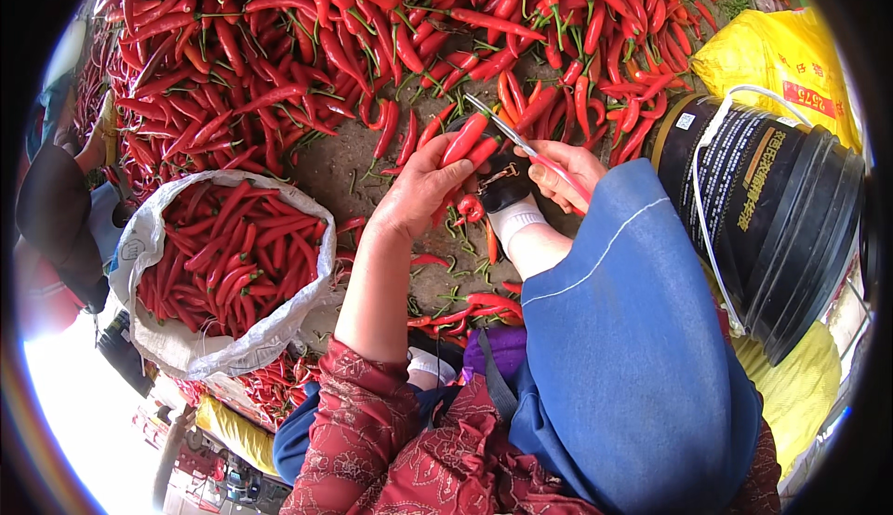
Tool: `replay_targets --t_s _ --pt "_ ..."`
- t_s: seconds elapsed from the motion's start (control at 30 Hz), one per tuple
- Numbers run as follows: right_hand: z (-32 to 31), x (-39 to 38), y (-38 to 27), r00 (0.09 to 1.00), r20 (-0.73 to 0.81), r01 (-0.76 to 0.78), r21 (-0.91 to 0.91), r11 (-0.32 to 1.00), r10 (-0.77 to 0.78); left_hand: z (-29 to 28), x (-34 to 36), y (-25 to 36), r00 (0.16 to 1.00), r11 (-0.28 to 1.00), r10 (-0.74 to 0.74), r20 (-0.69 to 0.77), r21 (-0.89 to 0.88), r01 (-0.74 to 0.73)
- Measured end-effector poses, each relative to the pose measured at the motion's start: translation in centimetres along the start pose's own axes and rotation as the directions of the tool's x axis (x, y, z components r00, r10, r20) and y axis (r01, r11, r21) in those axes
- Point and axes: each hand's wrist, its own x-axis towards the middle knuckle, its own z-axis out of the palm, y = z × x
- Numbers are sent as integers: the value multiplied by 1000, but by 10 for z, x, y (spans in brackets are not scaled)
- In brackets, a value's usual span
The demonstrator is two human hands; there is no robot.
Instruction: The person sits on the ground and uses scissors to cut the stems off red chilies, placing the trimmed peppers into a white sack. The person occasionally lifts the sack to adjust its position.
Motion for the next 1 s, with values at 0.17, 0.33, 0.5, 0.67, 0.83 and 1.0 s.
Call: replay_targets --t_s 0.17,0.33,0.5,0.67,0.83,1.0 --pt "-5 -4 -6 984 -173 36 -26 999 -40 -1 36 -1 888 777 386 -249 606 -168" --pt "-11 -5 -7 958 -274 102 53 993 -84 1 92 29 607 166 794 -43 975 -147" --pt "-11 -8 -4 951 -303 103 142 984 -56 5 116 45 824 -12 558 -95 992 123" --pt "-13 -5 5 954 -298 82 117 990 -43 -8 102 34 845 111 475 -245 970 218" --pt "-15 -11 2 944 -322 83 12 996 -75 -20 101 23 888 118 435 -151 987 110" --pt "-12 -12 2 955 -293 90 128 988 -49 -12 63 29 903 304 393 -171 952 48"
